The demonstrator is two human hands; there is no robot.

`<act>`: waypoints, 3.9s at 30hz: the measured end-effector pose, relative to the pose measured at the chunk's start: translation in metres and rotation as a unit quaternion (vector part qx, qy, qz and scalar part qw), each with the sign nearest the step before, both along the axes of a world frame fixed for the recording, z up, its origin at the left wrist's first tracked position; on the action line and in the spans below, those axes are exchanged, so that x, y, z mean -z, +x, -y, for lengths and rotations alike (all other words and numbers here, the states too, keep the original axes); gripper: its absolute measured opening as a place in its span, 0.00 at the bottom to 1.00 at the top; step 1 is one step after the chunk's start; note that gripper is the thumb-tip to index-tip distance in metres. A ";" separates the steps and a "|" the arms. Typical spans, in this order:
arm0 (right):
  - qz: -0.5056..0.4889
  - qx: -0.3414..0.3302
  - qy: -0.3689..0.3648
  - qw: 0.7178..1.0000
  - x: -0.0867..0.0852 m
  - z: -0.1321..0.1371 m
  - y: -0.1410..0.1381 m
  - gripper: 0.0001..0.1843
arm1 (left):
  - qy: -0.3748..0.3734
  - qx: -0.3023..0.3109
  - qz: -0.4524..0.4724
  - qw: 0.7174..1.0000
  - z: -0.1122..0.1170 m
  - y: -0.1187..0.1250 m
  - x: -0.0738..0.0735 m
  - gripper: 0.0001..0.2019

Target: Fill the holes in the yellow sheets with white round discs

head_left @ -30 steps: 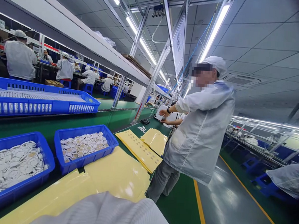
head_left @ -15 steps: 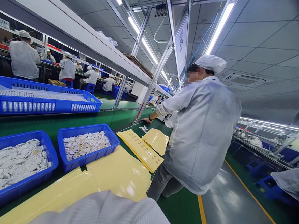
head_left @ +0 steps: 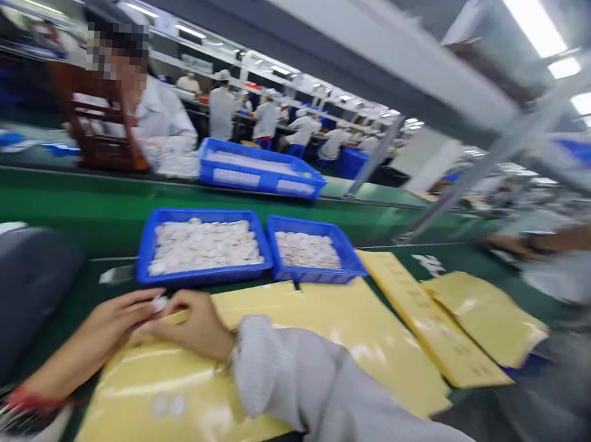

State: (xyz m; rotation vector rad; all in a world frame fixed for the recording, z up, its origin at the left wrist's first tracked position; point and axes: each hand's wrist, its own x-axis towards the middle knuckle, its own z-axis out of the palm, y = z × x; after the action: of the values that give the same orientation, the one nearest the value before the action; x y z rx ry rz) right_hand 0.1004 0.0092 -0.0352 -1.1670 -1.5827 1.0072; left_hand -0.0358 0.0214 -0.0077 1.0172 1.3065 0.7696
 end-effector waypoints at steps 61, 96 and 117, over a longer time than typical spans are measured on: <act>0.140 0.126 0.030 0.982 0.013 -0.013 0.018 0.18 | -0.044 -0.005 0.127 0.991 -0.005 -0.005 0.013 0.07; 0.173 0.224 0.196 0.939 -0.060 -0.028 0.072 0.19 | 0.210 0.457 -0.175 0.846 0.022 -0.006 -0.005 0.13; 0.346 -0.119 0.083 0.927 -0.007 -0.003 0.017 0.07 | 0.029 -0.025 0.029 0.999 -0.006 -0.015 0.002 0.13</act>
State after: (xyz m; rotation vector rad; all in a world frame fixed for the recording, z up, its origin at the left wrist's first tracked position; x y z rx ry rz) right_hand 0.1173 0.0122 -0.0285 -1.3101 -2.3626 0.6050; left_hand -0.0504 0.0278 -0.0095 1.0043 1.2696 0.8740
